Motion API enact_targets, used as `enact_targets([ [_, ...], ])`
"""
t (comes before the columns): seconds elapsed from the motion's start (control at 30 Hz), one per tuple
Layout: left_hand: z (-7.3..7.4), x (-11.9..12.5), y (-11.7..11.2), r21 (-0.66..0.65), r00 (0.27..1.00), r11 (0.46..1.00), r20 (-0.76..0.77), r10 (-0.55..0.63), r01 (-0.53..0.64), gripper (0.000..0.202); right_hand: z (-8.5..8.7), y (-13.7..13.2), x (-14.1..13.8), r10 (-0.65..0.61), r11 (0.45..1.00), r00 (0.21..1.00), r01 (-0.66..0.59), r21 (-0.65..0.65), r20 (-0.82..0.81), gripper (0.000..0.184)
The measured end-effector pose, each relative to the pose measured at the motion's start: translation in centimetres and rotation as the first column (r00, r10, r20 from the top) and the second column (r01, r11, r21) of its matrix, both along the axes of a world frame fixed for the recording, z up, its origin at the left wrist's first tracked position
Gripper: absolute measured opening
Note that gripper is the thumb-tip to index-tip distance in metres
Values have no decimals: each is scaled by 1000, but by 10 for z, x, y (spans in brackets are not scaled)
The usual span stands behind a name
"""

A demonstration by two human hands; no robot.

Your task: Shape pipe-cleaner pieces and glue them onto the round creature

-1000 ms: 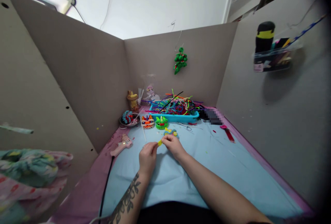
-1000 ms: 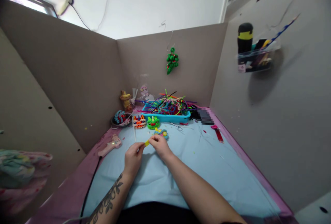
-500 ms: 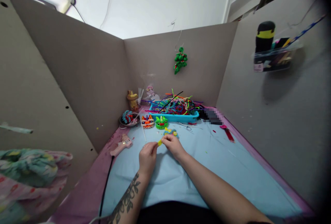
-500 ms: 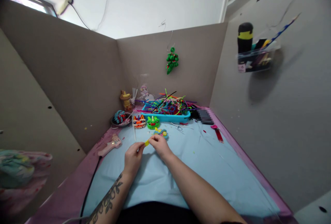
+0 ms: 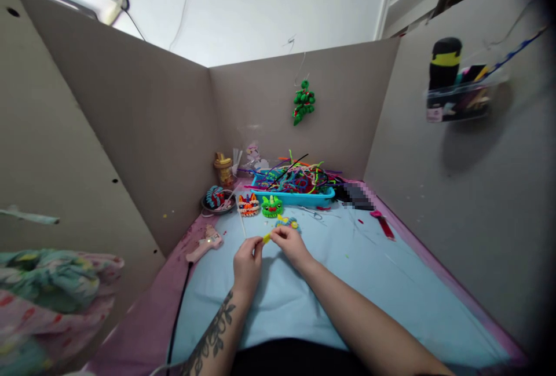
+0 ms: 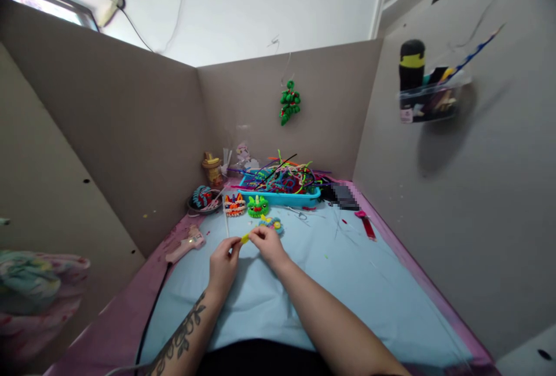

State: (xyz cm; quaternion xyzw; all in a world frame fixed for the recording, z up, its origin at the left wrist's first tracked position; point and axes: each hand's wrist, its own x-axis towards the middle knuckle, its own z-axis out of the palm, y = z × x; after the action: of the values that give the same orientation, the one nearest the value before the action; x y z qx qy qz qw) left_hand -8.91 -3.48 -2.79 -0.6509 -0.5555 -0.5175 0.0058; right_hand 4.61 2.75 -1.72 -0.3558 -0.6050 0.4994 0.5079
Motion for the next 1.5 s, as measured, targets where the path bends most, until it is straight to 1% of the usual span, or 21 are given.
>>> enact_targets([
  [0.47, 2, 1, -2, 18, 1000, 1000, -8, -6, 6, 15, -7, -4, -4, -49, 995, 998, 45, 88, 49, 17],
  [0.7, 1, 1, -1, 11, 1000, 1000, 7, -10, 10, 16, -5, -6, -4, -84, 990, 995, 77, 119, 53, 16],
  [0.87, -1, 1, 1, 1, 1000, 1000, 29, -14, 14, 15, -6, -5, -4, -91, 990, 995, 85, 115, 49, 17],
  [1.07, -3, -2, 4, -19, 996, 999, 85, 32, -31, 16, -5, -4, -4, -96, 992, 995, 93, 89, 34, 20],
  [1.23, -1, -3, 4, -59, 989, 995, 115, 89, -83, 20, 0, -2, 1, -166, 984, 986, 164, 70, 15, 22],
  [1.3, 4, -11, 2, -88, 986, 989, 104, 130, -121, 23, 1, 1, 5, -196, 978, 981, 194, 71, 14, 23],
  [1.37, 11, -29, 1, -126, 978, 974, 72, 198, -188, 25, 1, 4, 9, -219, 973, 976, 217, 81, 14, 24],
  [1.43, 21, -54, -1, -165, 955, 943, 20, 296, -289, 24, 1, 7, 13, -239, 967, 971, 237, 94, 16, 25],
  [1.5, 30, -81, -4, -217, 930, 905, -65, 361, -367, 23, 2, 10, 16, -262, 960, 965, 257, 109, 26, 26],
])
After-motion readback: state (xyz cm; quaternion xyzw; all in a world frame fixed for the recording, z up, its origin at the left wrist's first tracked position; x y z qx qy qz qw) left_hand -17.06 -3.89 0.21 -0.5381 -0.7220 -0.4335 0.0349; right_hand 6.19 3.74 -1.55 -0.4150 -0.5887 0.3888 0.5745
